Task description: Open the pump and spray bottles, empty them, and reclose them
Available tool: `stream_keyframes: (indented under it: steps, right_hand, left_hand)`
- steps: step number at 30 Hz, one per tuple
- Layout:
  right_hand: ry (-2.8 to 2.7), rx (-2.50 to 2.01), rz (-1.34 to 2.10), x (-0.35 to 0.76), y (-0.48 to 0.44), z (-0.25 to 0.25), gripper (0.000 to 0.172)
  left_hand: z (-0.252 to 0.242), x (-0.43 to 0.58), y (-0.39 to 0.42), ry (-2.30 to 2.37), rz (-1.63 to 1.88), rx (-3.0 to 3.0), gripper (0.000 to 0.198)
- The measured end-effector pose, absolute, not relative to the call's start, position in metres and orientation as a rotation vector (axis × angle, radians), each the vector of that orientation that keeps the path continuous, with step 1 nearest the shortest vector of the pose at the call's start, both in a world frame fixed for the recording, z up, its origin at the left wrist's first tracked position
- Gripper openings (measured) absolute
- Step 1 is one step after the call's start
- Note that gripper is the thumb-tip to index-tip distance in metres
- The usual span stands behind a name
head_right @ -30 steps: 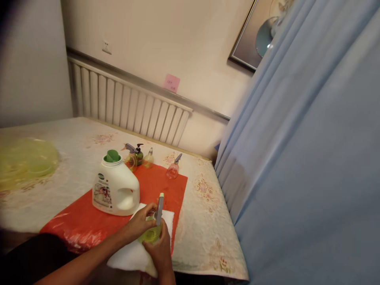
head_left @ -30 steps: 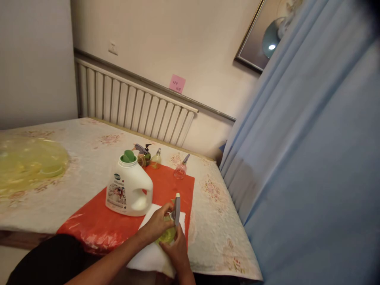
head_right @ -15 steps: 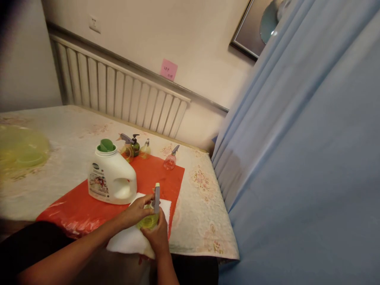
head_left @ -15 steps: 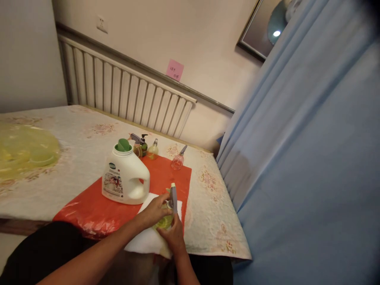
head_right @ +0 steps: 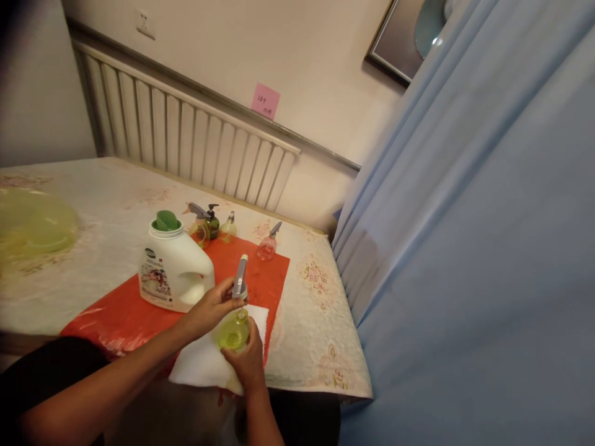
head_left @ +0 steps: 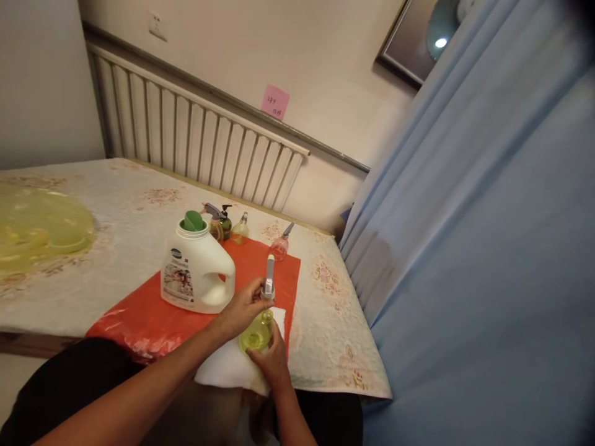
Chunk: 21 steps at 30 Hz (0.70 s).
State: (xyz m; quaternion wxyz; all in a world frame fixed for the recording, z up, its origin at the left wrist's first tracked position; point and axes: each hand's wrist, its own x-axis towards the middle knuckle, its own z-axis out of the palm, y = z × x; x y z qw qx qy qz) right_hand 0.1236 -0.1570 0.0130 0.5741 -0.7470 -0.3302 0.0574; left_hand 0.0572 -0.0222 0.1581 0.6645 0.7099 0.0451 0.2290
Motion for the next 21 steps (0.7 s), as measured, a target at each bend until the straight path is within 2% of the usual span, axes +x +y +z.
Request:
stream_keyframes:
  steps: [7, 13, 17, 21]
  right_hand:
    - [-0.764, -1.762, 0.139, 0.120, -0.158, 0.022, 0.086]
    - [-0.751, -1.793, 0.131, 0.119, -0.158, 0.021, 0.086]
    - [-0.757, -1.756, 0.154, 0.119, -0.158, 0.024, 0.084]
    - [-0.736, -1.785, 0.153, 0.118, -0.158, 0.023, 0.085]
  left_hand:
    - [0.183, 0.047, -0.019, 0.128, 0.523, 1.458, 0.027]
    - [0.178, 0.044, -0.012, 0.163, 0.637, 1.426, 0.029]
    - [0.170, 0.041, -0.010, 0.144, 0.515, 1.458, 0.033]
    - [0.167, 0.035, -0.009, 0.229, 0.634, 1.283, 0.039]
